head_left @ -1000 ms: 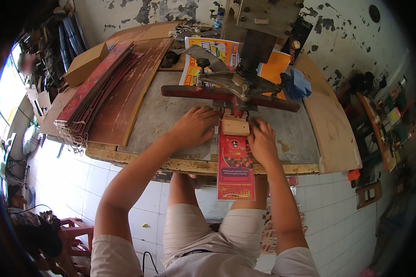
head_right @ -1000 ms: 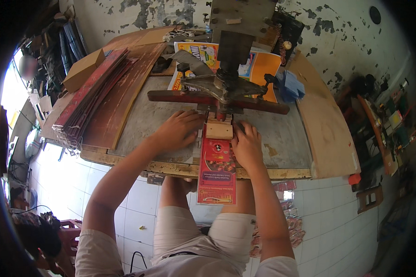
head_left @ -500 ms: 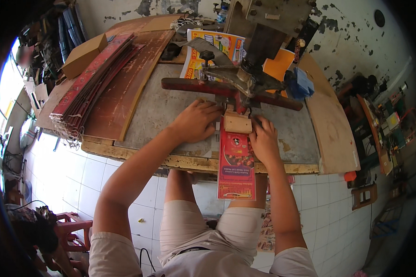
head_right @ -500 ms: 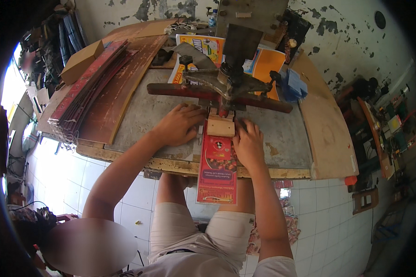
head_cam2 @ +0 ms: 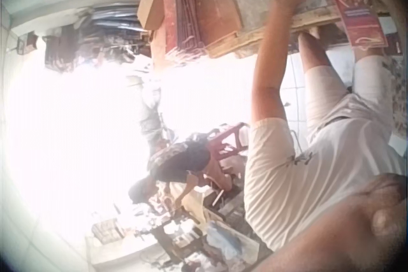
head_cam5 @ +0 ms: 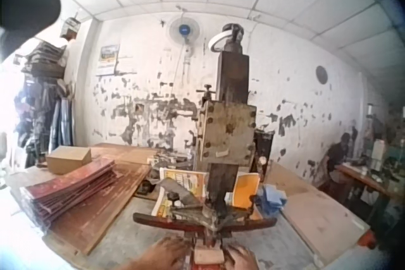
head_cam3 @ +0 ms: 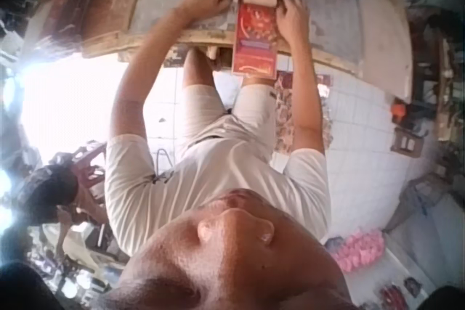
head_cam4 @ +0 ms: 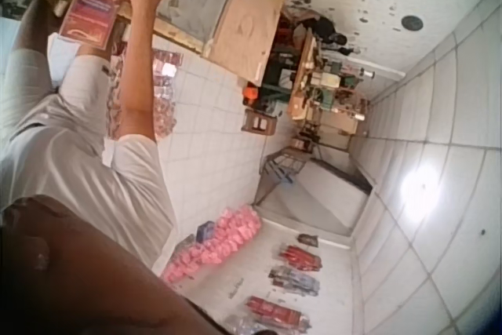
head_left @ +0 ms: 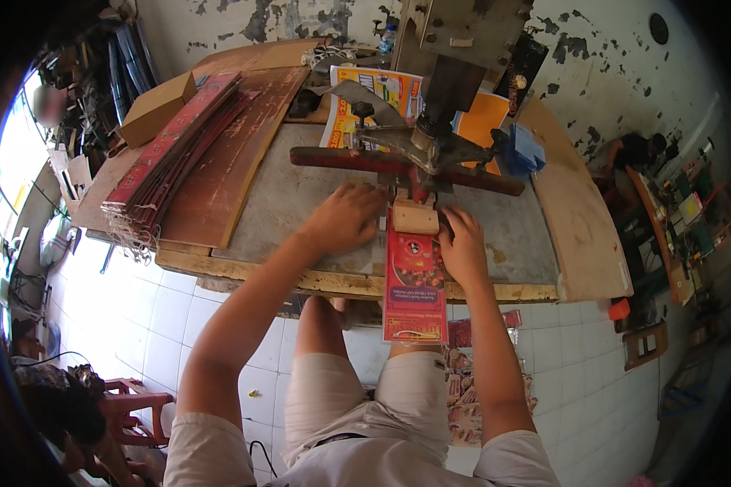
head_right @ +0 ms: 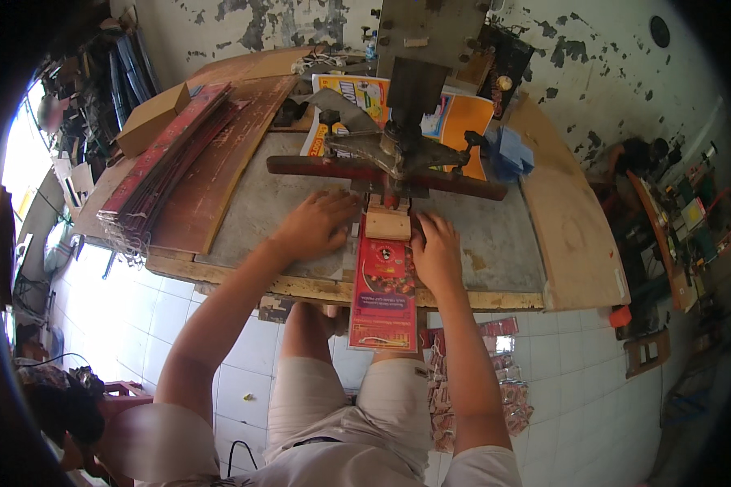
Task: The person places long red cardboard packaging strips onto a jig and uses a wooden block to apply adhesive labels to them.
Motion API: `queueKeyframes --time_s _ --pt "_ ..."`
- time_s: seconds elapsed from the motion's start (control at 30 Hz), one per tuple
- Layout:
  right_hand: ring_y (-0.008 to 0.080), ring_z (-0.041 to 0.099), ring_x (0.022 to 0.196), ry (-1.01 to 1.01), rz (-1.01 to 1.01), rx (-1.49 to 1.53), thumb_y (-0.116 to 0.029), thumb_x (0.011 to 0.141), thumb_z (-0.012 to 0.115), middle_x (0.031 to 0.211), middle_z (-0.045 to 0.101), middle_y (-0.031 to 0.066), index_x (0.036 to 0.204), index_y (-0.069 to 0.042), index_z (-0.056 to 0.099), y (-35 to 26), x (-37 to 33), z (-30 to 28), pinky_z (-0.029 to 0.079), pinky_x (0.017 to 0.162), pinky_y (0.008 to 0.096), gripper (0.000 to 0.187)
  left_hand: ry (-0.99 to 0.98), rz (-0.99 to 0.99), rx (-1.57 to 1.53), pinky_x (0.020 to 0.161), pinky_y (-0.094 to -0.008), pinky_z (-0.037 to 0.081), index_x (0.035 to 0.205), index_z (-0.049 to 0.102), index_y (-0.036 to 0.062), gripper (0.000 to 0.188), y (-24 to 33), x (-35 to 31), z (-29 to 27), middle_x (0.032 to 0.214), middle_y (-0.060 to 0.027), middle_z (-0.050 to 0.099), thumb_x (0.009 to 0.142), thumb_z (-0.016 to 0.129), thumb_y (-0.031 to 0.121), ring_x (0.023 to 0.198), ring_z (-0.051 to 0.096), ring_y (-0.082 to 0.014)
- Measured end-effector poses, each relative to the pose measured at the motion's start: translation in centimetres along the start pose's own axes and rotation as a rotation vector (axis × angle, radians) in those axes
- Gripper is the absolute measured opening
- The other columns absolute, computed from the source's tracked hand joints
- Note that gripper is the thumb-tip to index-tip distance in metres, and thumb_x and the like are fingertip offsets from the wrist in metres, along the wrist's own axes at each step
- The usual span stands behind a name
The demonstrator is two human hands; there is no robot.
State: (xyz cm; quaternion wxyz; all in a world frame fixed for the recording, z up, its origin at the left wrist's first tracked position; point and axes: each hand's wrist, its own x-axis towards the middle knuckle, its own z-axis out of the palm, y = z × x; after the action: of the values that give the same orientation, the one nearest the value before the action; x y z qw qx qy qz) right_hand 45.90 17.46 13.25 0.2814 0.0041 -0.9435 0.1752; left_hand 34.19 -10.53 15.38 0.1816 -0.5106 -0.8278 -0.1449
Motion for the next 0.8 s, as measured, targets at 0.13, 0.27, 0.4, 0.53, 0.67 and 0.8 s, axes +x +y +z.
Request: queueKeyframes --time_s 0.13,0.27,0.4,0.53,0.67,0.8 --pt "0.0426 0.068 0.123 0.029 0.126 0.374 -0.016 0.106 0.065 0.132 0.073 0.0197 0.137 -0.005 0.067 -1.0 -0.9 -2.0 0.053 0.106 0.0493 0.033 0.032 -0.086 -0.231 0.123 -0.0522 0.04 0.144 0.064 -0.0013 0.056 3.5 -2.2 -0.6 0.157 -0.0188 0.06 0.094 0.064 0.024 0.147 0.053 -0.0356" --pt "0.0409 0.068 0.128 -0.028 0.077 0.392 -0.019 0.103 0.073 0.135 0.073 0.021 0.138 -0.004 0.067 -2.7 -2.0 -2.2 0.055 0.103 0.047 0.039 0.11 -0.143 -0.435 0.123 -0.0514 0.039 0.153 0.058 -0.0008 0.065 7.4 -3.9 -1.2 0.161 -0.0216 0.056 0.092 0.067 0.018 0.149 0.053 -0.0381" --pt "0.0345 0.071 0.123 -0.067 0.064 0.475 -0.019 0.097 0.081 0.132 0.074 0.0193 0.144 -0.004 0.065 -2.5 -2.2 -3.1 0.056 0.101 0.0431 0.051 0.122 -0.19 -0.501 0.122 -0.0509 0.04 0.153 0.058 -0.0021 0.066 8.8 -4.3 -1.3 0.16 -0.0224 0.057 0.092 0.067 0.02 0.146 0.055 -0.0381" --pt "0.0266 0.071 0.118 -0.09 0.113 0.509 -0.017 0.092 0.087 0.125 0.074 0.0131 0.145 -0.006 0.067 -3.8 -4.9 -5.4 0.056 0.097 0.0394 0.058 0.101 -0.219 -0.595 0.118 -0.0494 0.044 0.147 0.064 -0.0018 0.059 11.2 -6.1 -3.9 0.153 -0.0221 0.064 0.093 0.068 0.022 0.139 0.063 -0.0377" --pt "0.0271 0.069 0.115 -0.15 0.05 0.507 -0.017 0.085 0.093 0.122 0.069 0.0116 0.141 -0.006 0.067 -4.3 -8.9 -7.6 0.056 0.097 0.0387 0.063 0.188 -0.168 -0.712 0.11 -0.0479 0.051 0.136 0.074 0.0008 0.047 13.5 -9.2 -3.9 0.139 -0.0174 0.074 0.096 0.068 0.024 0.126 0.071 -0.0365" --pt "0.0253 0.067 0.114 -0.076 0.086 0.46 -0.028 0.086 0.094 0.125 0.066 0.0096 0.132 -0.005 0.068 -3.6 -11.8 -9.9 0.053 0.097 0.0392 0.058 0.175 -0.106 -0.663 0.108 -0.0475 0.052 0.135 0.073 0.0025 0.043 14.3 -10.6 -4.2 0.139 -0.0149 0.074 0.094 0.07 0.016 0.124 0.071 -0.0335"
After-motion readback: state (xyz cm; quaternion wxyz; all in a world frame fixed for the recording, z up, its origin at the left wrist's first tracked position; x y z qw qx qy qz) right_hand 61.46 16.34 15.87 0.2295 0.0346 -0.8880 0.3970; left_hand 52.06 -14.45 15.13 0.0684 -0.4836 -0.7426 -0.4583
